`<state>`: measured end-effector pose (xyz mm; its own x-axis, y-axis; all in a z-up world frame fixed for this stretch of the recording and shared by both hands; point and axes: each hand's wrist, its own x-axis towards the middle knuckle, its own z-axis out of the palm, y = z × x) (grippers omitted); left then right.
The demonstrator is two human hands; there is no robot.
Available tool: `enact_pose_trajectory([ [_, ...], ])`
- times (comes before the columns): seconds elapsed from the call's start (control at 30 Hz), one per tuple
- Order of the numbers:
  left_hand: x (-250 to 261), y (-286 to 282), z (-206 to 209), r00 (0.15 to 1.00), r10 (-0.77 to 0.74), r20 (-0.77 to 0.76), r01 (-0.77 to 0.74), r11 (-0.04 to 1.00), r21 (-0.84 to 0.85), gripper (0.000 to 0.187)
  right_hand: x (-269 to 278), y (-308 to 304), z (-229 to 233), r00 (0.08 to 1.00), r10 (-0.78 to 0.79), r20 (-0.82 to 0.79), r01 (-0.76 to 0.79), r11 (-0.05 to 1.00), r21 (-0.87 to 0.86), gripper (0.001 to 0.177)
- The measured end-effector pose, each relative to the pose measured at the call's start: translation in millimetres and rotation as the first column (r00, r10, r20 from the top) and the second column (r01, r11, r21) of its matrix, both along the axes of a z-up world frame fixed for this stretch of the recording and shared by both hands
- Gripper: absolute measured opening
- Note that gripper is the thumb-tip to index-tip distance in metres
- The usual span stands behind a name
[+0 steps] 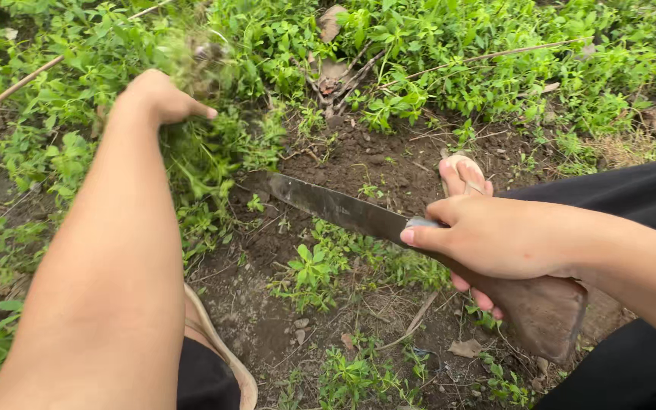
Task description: The person uses a machete to cut and remove weeds from a garden bed. They repeatedly grasp clumps of weeds with one hand and slice near the base with the other, clearing small patches of soil.
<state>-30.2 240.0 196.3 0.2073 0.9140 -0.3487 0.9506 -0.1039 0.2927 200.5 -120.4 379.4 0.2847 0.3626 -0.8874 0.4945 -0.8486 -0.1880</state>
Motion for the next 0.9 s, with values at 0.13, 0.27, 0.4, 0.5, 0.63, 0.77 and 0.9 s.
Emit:
enact_pose_trajectory([
  [0.13, 75, -31, -23, 0.955, -0.24, -0.175, 0.279, 0.928, 0.246, 0.071, 5, -5, 0, 0.999, -0.05, -0.009, 0.05, 0.999, -0.003, 0.039],
  [0.27, 108, -48, -81, 0.896, -0.396, -0.201, 0.431, 0.883, 0.187, 0.041, 8, -2, -6, 0.965, -0.204, -0.165, 0.202, 0.979, -0.032, 0.043],
  [0.4, 95, -37, -116, 0.965, -0.145, -0.219, 0.192, 0.958, 0.212, 0.047, 0, 8, -27, 0.823, -0.441, -0.357, 0.43, 0.896, -0.113, 0.038],
  [0.5, 73, -26, -113, 0.975, -0.069, -0.212, 0.069, 0.998, -0.006, 0.041, -9, 17, -44, 0.745, -0.514, -0.426, 0.504, 0.851, -0.147, 0.043],
  [0.63, 82, -28, -123, 0.923, -0.141, -0.359, 0.143, 0.99, -0.02, 0.04, 2, 23, -47, 0.663, -0.537, -0.521, 0.498, 0.836, -0.228, 0.037],
  [0.77, 84, -29, -148, 0.929, -0.127, -0.347, 0.154, 0.987, 0.05, 0.035, 1, 22, -49, 0.704, -0.532, -0.47, 0.484, 0.844, -0.23, 0.036],
  [0.9, 74, -23, -153, 0.91, -0.219, -0.351, 0.233, 0.973, -0.004, 0.039, -25, 20, -61, 0.764, -0.453, -0.459, 0.453, 0.884, -0.118, 0.041],
])
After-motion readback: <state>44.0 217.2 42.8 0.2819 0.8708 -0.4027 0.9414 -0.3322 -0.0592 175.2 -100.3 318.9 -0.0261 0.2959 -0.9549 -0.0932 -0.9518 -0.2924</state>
